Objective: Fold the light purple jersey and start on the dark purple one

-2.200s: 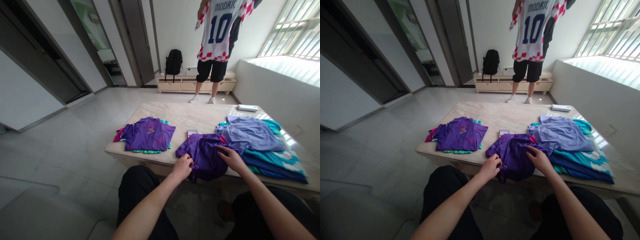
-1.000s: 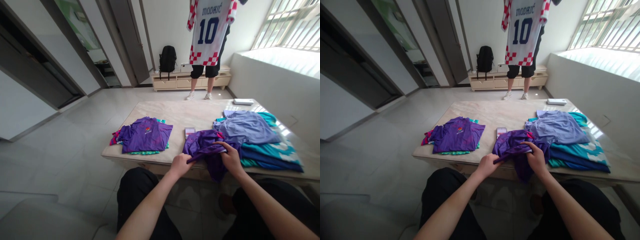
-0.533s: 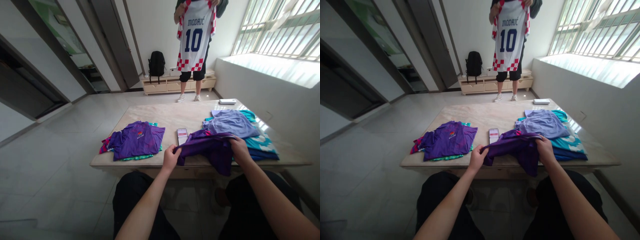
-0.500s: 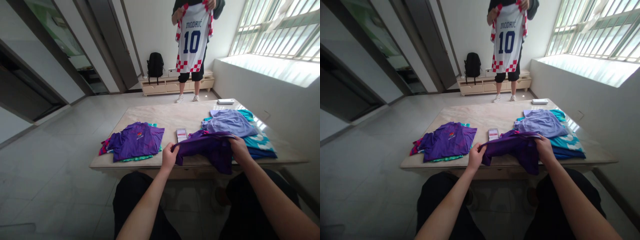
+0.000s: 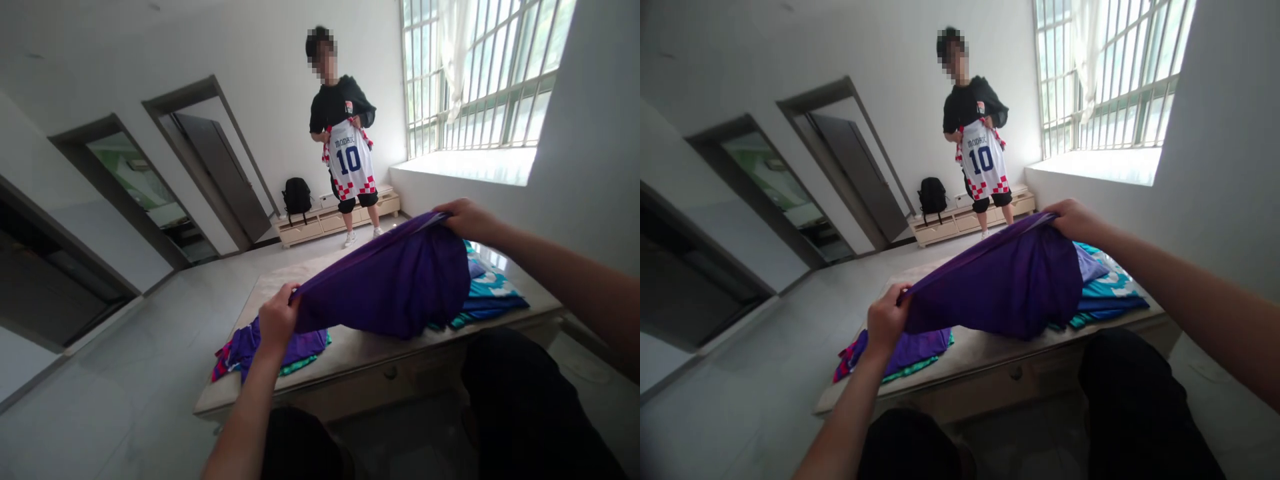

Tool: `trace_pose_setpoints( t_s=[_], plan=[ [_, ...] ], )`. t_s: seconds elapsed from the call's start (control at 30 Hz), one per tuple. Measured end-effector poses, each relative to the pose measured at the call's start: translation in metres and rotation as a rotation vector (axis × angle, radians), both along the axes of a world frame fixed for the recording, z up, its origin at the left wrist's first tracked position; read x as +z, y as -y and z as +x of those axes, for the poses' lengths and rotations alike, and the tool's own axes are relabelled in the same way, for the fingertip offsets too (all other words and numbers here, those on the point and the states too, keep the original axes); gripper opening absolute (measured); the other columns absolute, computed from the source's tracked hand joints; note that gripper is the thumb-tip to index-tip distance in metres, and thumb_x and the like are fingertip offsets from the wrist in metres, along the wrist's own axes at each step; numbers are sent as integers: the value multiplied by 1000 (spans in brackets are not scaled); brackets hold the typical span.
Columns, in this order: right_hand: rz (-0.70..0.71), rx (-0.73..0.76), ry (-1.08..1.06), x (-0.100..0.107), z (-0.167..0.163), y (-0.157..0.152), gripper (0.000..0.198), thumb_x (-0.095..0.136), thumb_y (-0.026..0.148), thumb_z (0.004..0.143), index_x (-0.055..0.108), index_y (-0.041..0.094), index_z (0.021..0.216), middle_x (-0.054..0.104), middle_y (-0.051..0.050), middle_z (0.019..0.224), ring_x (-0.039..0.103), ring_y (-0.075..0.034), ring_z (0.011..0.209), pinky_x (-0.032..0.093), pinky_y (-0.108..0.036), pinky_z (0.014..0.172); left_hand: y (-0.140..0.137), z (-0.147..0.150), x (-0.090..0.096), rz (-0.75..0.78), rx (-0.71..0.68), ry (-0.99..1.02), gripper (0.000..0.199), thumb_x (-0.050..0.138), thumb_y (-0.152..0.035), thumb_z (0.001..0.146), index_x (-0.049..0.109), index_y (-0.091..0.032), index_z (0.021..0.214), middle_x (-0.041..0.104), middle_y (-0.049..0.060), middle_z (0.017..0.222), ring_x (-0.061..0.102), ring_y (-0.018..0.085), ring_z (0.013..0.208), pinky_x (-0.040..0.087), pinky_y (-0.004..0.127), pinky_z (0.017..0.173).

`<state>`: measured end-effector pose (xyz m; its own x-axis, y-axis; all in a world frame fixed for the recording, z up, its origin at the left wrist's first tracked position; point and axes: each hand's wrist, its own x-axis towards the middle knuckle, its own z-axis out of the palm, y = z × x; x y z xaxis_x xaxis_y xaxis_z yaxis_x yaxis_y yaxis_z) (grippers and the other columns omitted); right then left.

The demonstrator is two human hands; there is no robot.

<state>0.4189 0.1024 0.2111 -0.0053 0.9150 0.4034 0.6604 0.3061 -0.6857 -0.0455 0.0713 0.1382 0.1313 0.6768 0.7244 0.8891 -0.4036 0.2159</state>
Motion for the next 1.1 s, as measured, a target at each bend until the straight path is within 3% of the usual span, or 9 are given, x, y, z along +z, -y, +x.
trace_pose_setpoints(
  t_s=[0.1, 0.23, 0.47, 0.57, 0.63, 0.77, 0.87, 0.97, 1.1],
  plan=[
    [224, -127, 303, 44, 2, -2, 25, 58, 12, 79, 79, 12, 92, 75, -6, 78, 63, -18, 72, 43, -28, 66, 4, -5, 45, -34, 77, -228, 30, 53, -44, 98, 72, -24, 110, 79, 7, 97, 73, 24, 83, 43, 26, 67],
    [447, -268, 448, 90, 1, -13, 19, 68, 12, 82, 79, 11, 98, 76, -7, 89, 64, -18, 85, 44, -31, 81, 0, -16, 93, -93, 106, -263, 39, 48, -51, 98, 73, -25, 111, 79, 6, 99, 73, 26, 91, 46, 27, 74],
    [464, -133, 337, 159, 3, -33, 16, 66, 11, 88, 72, -3, 82, 67, 6, 61, 57, 0, 65, 36, -14, 69, -8, -47, 156, -41, 201, -323, 46, 41, -54, 98, 72, -23, 110, 78, 8, 97, 72, 28, 92, 45, 27, 74],
    [458, -214, 376, 181, 0, -31, 21, 64, 13, 87, 71, -7, 83, 64, 7, 57, 60, -1, 70, 35, -14, 69, -3, -48, 174, -30, 287, -426, 46, 38, -52, 100, 70, -23, 116, 78, 9, 93, 72, 28, 86, 43, 28, 69],
    [429, -253, 354, 189, -3, -29, 27, 62, 17, 89, 69, -8, 83, 66, 6, 61, 63, -3, 79, 34, -14, 70, 2, -47, 187, -15, 346, -471, 45, 37, -50, 102, 68, -23, 121, 77, 9, 92, 70, 27, 81, 41, 27, 67],
    [512, -142, 272, 193, -9, -25, 27, 65, 19, 89, 68, -6, 78, 72, 1, 79, 64, -4, 85, 35, -11, 69, 12, -50, 214, 1, 456, -524, 43, 36, -49, 104, 64, -24, 126, 76, 7, 91, 67, 24, 77, 37, 24, 66],
    [558, -187, 341, 192, -16, -19, 27, 71, 21, 86, 69, -5, 80, 71, 0, 72, 64, -6, 79, 44, -17, 76, 20, -57, 233, 24, 553, -586, 44, 34, -51, 104, 62, -27, 129, 74, 4, 91, 64, 22, 75, 35, 23, 68],
    [445, -220, 322, 190, -21, -16, 39, 69, 29, 89, 69, -9, 86, 66, -1, 63, 65, -9, 76, 50, -26, 83, 27, -66, 246, 47, 602, -628, 53, 26, -56, 104, 60, -28, 133, 72, 3, 88, 62, 21, 73, 36, 24, 72],
    [404, -5, 171, 184, -15, -29, 40, 69, 31, 91, 66, -9, 82, 64, 0, 61, 63, -5, 62, 54, -24, 76, 32, -72, 251, 70, 654, -636, 64, 18, -65, 102, 64, -28, 128, 68, 2, 80, 58, 19, 70, 34, 24, 73]
  ],
)
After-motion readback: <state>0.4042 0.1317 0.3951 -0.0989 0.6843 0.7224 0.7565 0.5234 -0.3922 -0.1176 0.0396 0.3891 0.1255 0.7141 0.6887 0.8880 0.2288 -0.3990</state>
